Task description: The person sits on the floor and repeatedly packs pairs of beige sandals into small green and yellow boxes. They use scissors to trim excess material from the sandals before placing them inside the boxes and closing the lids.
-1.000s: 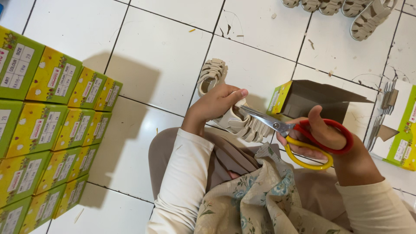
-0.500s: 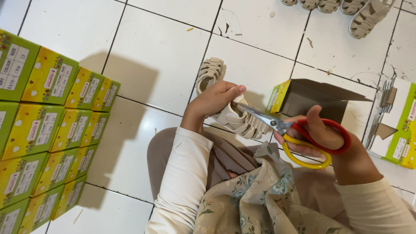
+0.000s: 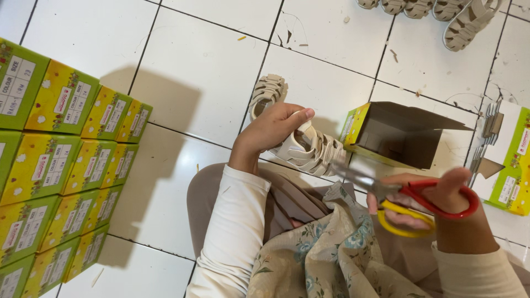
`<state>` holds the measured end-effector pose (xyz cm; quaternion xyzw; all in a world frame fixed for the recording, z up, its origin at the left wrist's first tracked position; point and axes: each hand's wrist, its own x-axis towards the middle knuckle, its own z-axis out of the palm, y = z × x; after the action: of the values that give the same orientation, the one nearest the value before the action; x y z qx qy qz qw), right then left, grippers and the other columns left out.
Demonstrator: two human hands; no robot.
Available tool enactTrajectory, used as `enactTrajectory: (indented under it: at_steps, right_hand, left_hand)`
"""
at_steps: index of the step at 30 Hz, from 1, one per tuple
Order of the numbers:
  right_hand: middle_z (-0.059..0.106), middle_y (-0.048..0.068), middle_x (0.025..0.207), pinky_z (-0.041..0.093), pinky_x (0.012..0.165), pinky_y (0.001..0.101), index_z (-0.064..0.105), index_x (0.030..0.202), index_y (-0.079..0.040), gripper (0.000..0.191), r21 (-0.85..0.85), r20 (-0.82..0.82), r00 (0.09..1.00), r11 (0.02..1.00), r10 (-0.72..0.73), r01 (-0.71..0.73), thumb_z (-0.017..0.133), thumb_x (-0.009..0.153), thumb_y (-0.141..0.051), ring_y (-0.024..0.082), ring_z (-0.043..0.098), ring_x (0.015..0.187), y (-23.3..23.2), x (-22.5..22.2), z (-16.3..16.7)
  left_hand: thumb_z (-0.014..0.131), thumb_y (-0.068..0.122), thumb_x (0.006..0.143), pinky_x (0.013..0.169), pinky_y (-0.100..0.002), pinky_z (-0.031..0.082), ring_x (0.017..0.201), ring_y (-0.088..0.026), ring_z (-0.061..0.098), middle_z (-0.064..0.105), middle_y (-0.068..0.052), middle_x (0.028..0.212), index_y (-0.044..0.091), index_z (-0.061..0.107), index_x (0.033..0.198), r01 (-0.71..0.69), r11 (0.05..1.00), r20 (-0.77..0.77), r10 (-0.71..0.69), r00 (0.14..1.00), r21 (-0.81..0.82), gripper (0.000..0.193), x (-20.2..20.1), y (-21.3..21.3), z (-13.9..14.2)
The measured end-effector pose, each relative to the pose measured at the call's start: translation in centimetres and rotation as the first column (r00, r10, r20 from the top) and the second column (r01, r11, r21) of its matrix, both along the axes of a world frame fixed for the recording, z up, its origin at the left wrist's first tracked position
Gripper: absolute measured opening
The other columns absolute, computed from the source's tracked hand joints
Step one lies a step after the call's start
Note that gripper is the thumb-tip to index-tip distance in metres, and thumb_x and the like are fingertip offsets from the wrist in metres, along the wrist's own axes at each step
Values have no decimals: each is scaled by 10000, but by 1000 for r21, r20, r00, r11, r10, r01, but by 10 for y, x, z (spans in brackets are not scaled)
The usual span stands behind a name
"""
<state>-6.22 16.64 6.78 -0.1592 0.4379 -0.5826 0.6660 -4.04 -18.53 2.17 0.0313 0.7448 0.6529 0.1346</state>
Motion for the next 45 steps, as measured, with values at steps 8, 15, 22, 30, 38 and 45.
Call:
enactTrajectory:
  at_steps: [8, 15, 22, 30, 38, 45]
  right_hand:
    - [468, 39, 483, 413, 321, 259, 572, 1024, 169, 1255, 43, 203, 972, 993, -119, 113, 338, 601, -989, 103, 457, 319, -36, -7, 13]
    - [507, 53, 481, 337, 287, 207, 652, 965, 110, 1301, 269, -99, 995, 963, 4, 23, 194, 534, -1030, 90, 419, 305, -37, -25, 23]
    - [489, 42, 493, 306, 321, 225, 670, 951, 66, 1286, 324, -112, 990, 945, 84, -43, 172, 507, -1034, 95, 410, 359, -32, -39, 9]
    - [501, 43, 512, 322, 337, 238, 672, 962, 43, 1276, 252, -222, 967, 965, 128, -70, 128, 509, -1019, 113, 420, 367, -37, -33, 13]
    - [546, 47, 562, 358, 360, 221, 663, 1051, 1, 1226, 366, -319, 901, 915, 293, -168, 98, 577, -979, 96, 449, 403, -43, -47, 28]
    - [512, 28, 530, 383, 308, 250, 641, 1061, -83, 1083, 420, -294, 882, 879, 368, -227, 122, 625, -928, 113, 465, 335, -52, -52, 26]
  left_hand:
    - [546, 400, 1034, 561, -331, 449, 578, -128, 476, 509, -40, 596, -7, 605, 738, 30, 996, -59, -36, 998, -89, 506, 4, 8, 3]
    - [544, 397, 1005, 551, -361, 456, 527, -174, 512, 556, -88, 569, -11, 636, 735, 23, 988, -80, -36, 996, -150, 498, 4, 11, 8]
    - [538, 398, 1015, 543, -378, 430, 527, -199, 478, 524, -115, 567, -24, 619, 735, 43, 982, -88, -60, 994, -184, 513, 2, 11, 5]
    - [535, 408, 1004, 519, -405, 402, 491, -207, 432, 457, -114, 522, -23, 577, 676, 30, 972, -10, -34, 999, -234, 544, 2, 12, 4]
    - [539, 442, 995, 529, -419, 414, 493, -242, 459, 489, -146, 528, -29, 572, 659, 46, 956, 16, -44, 999, -290, 579, 2, 12, 0]
    - [545, 445, 979, 552, -412, 438, 507, -249, 526, 549, -145, 550, -21, 605, 677, 51, 948, 25, -45, 999, -314, 558, 1, 12, -5]
